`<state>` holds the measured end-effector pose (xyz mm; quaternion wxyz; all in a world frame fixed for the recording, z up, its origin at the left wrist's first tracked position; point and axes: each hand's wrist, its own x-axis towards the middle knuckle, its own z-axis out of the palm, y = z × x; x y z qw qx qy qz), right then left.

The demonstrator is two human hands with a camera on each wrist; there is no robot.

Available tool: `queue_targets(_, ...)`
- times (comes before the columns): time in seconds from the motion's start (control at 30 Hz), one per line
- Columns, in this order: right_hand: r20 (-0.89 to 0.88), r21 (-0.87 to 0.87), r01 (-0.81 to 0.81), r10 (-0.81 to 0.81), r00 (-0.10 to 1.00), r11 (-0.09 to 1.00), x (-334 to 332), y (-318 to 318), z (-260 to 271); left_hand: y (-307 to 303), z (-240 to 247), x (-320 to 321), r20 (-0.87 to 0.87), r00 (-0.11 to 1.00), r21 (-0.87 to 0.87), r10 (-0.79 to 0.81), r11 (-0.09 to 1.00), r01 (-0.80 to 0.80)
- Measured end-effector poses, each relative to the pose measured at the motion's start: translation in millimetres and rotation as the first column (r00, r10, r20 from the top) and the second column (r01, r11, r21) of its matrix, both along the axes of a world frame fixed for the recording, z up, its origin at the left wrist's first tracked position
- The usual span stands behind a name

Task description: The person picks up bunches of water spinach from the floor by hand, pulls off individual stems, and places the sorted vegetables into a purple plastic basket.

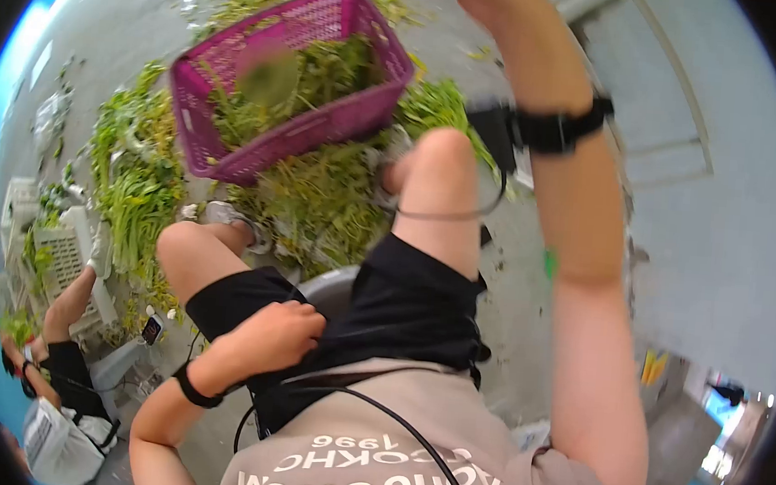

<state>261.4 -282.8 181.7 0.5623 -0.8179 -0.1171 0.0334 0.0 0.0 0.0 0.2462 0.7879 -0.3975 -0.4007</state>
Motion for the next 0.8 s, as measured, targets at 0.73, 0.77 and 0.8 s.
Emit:
queue_targets(0.73, -0.491, 0.389, 0.293, -0.072, 0.868, 0.873, 69.1, 43.2, -222.0, 68.6, -193.7, 464.2, 0.118, 0.672, 0.103, 0.731, 0.664, -0.74)
queue_targets(0.77, -0.461, 0.377, 0.292, -0.096, 0.882, 0.879, 70.1, 40.1, -219.2, 62.2, -226.0, 472.3, 0.25, 0.712, 0.181, 0.656, 0.69, -0.7)
queue_targets(0.8, -0.466, 0.375, 0.298, -0.1, 0.879, 0.878, 69.2, 39.0, -215.8, 55.4, -259.7, 477.9, 0.267, 0.76, 0.267, 0.593, 0.712, -0.649)
